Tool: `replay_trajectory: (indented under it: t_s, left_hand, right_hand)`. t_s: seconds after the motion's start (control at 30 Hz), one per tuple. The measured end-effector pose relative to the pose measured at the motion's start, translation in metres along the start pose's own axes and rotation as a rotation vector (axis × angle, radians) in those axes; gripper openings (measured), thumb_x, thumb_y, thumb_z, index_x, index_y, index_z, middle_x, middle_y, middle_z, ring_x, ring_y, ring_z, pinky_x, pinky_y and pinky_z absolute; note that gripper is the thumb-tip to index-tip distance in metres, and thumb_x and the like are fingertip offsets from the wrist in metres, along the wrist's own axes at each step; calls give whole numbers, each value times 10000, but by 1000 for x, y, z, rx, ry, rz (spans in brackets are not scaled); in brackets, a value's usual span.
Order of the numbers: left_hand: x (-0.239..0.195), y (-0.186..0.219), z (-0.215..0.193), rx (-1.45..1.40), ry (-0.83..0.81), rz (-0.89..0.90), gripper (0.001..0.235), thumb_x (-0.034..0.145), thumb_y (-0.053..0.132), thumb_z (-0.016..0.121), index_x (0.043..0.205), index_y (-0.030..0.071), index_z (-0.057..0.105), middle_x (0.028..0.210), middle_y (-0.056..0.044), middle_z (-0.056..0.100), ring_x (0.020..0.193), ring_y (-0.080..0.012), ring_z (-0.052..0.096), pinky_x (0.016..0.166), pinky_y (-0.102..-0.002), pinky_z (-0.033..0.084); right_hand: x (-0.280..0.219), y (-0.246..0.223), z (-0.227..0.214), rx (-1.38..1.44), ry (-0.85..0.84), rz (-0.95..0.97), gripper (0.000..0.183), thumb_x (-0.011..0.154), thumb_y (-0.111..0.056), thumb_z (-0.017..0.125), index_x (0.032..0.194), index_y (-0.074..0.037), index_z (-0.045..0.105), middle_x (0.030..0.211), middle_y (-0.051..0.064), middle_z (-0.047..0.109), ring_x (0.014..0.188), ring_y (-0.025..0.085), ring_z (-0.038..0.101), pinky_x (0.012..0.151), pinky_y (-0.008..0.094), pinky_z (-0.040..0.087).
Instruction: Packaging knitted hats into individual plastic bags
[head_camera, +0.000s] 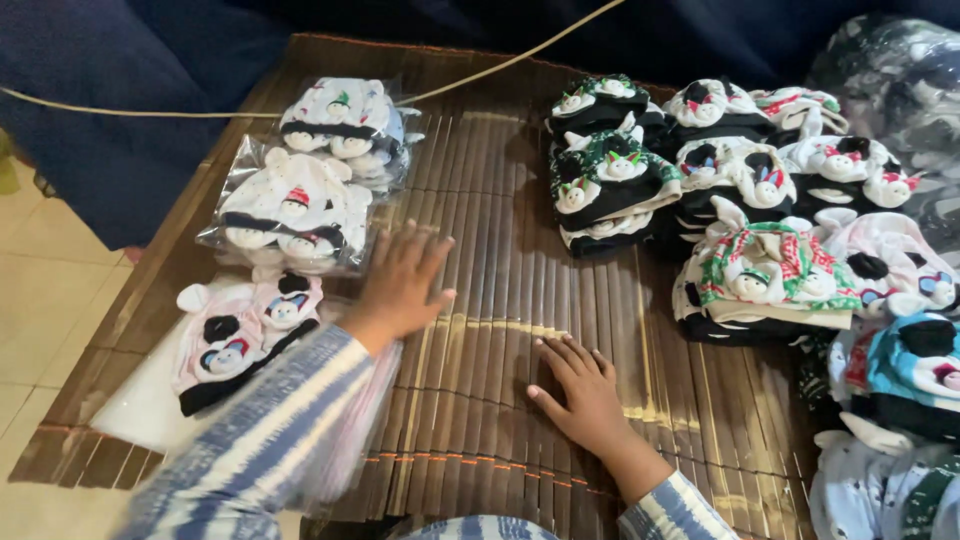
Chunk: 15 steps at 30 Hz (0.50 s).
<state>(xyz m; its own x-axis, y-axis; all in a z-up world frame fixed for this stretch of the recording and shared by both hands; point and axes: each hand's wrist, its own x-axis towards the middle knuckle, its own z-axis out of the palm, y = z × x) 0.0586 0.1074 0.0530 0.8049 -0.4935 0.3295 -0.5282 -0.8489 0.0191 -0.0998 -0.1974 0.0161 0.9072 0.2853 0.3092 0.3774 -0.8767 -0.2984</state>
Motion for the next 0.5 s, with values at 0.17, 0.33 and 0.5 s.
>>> replay_trajectory:
  t_s: [0.17, 0.33, 0.5]
  left_hand:
    - [22, 82, 75, -266, -72, -174, 741, 929, 467, 615, 1545, 186, 314, 1543, -215, 344, 1486, -444, 242, 1175, -699, 113]
    - [29, 113, 82, -161, -18, -281, 631, 937, 478, 545, 1479, 163, 470, 1470, -224, 433, 1471, -452, 298, 1147, -734, 157]
    - [26, 112, 85, -94, -44, -242, 624, 935, 511, 491, 1442, 148, 510, 1475, -237, 435, 1470, -472, 280, 1133, -756, 150]
  right_hand:
    - [50, 34, -32, 160, 25, 231, 607, 965, -448, 611, 1514, -224, 480, 1381, 143, 604, 1344, 326, 536, 1052, 517, 414]
    - [128, 112, -55, 177, 395, 263, 518, 959, -412, 712, 1357, -87, 638, 1121, 191, 689, 1134, 382, 653, 967, 498, 507]
    - [215, 183, -64, -37, 376, 611, 796, 905, -758, 639, 1386, -125, 600, 1236, 170, 621, 1208, 403, 588, 950, 588, 492]
